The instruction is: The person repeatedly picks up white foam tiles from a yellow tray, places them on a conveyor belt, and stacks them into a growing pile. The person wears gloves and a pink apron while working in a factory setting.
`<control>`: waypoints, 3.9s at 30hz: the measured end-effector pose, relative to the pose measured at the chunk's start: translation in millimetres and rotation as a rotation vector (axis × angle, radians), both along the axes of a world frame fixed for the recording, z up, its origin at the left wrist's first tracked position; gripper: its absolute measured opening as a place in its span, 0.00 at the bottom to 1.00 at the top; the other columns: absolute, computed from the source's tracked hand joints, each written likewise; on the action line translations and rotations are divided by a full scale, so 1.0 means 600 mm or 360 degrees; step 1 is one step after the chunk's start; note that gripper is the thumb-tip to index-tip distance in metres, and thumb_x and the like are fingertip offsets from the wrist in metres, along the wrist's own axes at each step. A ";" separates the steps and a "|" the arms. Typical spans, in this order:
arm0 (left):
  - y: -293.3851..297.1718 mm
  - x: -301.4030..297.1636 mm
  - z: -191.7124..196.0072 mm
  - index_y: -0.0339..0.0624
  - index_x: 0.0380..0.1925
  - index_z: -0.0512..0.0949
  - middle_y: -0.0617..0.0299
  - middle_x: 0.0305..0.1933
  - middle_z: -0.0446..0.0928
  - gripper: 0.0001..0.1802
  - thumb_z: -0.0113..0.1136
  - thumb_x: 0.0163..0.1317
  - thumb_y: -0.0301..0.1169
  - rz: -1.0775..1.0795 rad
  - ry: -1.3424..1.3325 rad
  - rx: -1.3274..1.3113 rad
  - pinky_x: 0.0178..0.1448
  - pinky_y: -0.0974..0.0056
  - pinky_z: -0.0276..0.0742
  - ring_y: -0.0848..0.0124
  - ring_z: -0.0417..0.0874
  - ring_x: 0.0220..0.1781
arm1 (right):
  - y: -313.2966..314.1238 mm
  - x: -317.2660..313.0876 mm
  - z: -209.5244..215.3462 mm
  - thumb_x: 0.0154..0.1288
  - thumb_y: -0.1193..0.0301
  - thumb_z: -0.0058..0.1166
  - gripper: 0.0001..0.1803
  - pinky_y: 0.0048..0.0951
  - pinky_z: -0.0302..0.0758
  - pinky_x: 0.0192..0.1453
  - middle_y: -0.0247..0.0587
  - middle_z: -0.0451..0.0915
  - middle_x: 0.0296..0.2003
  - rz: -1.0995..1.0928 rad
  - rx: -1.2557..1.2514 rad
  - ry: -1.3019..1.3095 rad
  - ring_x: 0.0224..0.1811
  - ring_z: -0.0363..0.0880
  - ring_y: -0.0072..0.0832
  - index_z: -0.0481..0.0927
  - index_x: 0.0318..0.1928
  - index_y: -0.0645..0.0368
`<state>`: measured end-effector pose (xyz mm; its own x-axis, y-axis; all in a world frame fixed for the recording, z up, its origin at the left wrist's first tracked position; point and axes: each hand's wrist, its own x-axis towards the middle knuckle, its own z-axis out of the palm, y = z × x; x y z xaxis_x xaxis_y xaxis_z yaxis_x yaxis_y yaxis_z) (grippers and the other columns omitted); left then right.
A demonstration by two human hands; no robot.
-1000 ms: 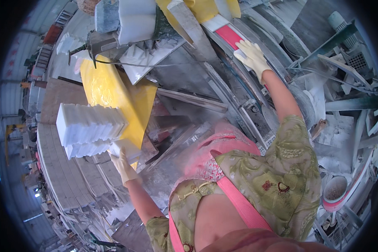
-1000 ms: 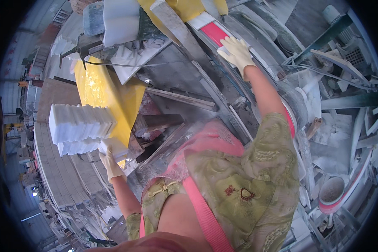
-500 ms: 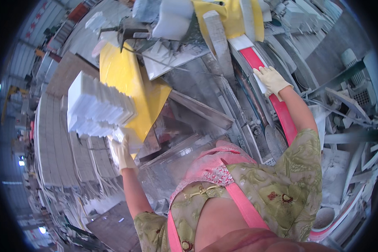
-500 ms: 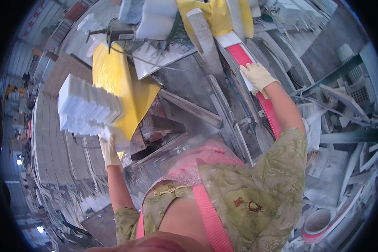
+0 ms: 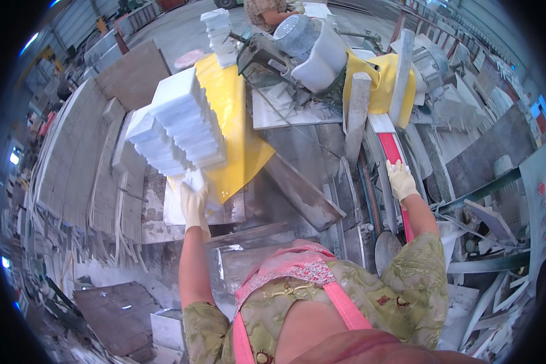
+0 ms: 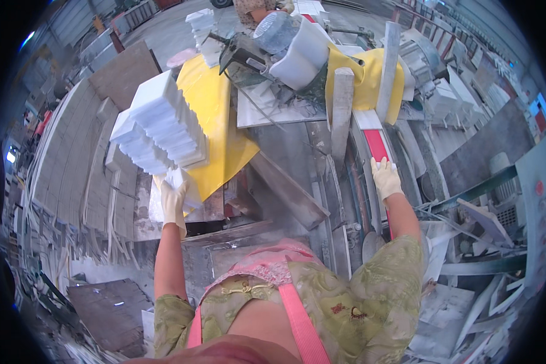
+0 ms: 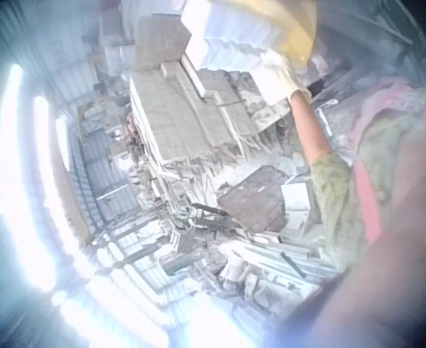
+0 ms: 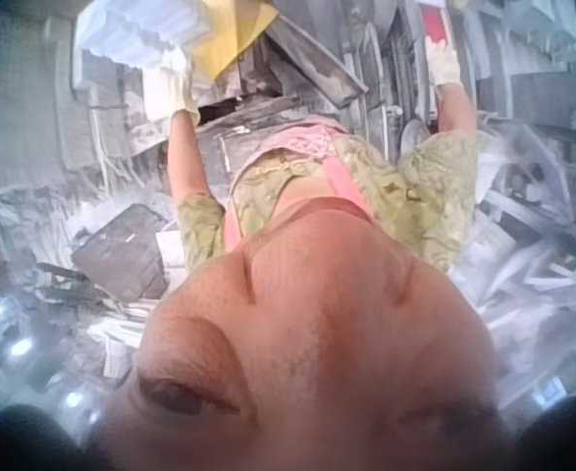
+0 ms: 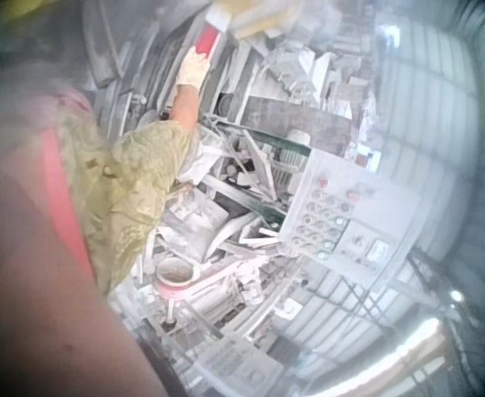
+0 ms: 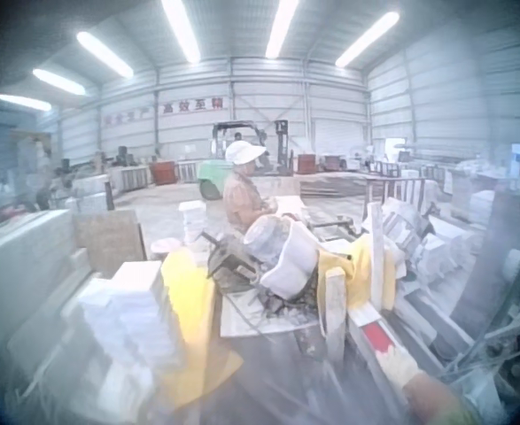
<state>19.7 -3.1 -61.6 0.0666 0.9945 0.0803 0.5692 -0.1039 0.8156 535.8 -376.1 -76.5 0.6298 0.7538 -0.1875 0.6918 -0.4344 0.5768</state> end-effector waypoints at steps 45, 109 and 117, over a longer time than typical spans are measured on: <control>-0.003 0.007 0.024 0.28 0.68 0.64 0.33 0.62 0.75 0.53 0.78 0.49 0.47 -0.0138 0.0323 -0.0082 0.58 0.53 0.82 0.46 0.82 0.61 | 0.573 -0.604 0.000 0.60 0.77 0.49 0.27 0.36 0.76 0.60 0.47 0.83 0.57 0.0330 0.1450 0.2860 0.57 0.81 0.36 0.81 0.62 0.57; -0.065 0.037 0.054 0.49 0.73 0.63 0.56 0.58 0.80 0.41 0.71 0.63 0.37 0.0072 -0.0190 -0.0470 0.50 0.57 0.84 0.66 0.83 0.55 | 0.090 0.109 -0.093 0.70 0.56 0.58 0.30 0.42 0.70 0.72 0.48 0.77 0.66 -0.0433 0.2114 0.0996 0.68 0.74 0.41 0.76 0.66 0.60; -0.025 0.032 0.038 0.27 0.64 0.70 0.45 0.61 0.78 0.42 0.76 0.56 0.41 0.0110 -0.0019 -0.0119 0.63 0.57 0.76 0.56 0.81 0.59 | 0.017 0.108 -0.094 0.75 0.49 0.46 0.32 0.40 0.58 0.78 0.45 0.69 0.72 -0.0145 0.1373 0.0677 0.75 0.64 0.39 0.72 0.71 0.53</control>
<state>38.8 -18.2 -38.9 -0.0029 1.0000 0.0058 0.5632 -0.0032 0.8263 600.9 -366.1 -132.9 0.6999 0.6907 0.1820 0.7119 -0.6537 -0.2568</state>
